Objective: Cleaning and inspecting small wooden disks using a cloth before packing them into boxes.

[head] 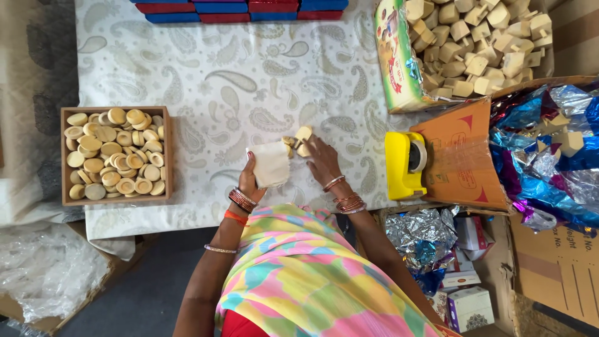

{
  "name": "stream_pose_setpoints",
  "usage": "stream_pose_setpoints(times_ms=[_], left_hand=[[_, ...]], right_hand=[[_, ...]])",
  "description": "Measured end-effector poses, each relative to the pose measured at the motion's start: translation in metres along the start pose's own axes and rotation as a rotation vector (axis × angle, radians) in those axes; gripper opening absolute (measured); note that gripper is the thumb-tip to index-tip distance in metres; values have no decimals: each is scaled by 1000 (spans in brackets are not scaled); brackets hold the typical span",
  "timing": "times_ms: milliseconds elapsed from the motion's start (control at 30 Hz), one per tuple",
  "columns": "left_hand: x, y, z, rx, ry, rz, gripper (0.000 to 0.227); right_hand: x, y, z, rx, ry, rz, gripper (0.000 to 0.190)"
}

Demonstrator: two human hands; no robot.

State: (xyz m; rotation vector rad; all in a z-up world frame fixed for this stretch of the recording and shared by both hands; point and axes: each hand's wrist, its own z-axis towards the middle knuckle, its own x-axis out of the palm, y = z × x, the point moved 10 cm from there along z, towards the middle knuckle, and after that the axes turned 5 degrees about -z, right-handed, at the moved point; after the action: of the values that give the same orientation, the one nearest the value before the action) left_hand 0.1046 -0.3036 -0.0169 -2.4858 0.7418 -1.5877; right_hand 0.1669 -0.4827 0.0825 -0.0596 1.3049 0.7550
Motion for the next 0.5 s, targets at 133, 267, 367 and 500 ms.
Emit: stream_pose_setpoints(times_ms=[133, 267, 367, 500], left_hand=[[16, -4, 0, -47, 92, -178, 64], [30, -7, -1, -81, 142, -306, 58], [36, -5, 6, -33, 83, -156, 55], [38, 31, 35, -29, 31, -45, 58]], right_hand=[[22, -5, -9, 133, 225, -151, 64], [41, -55, -36, 358, 15, 345, 58], [17, -55, -37, 680, -101, 852, 51], [-45, 10, 0, 440, -155, 635, 56]])
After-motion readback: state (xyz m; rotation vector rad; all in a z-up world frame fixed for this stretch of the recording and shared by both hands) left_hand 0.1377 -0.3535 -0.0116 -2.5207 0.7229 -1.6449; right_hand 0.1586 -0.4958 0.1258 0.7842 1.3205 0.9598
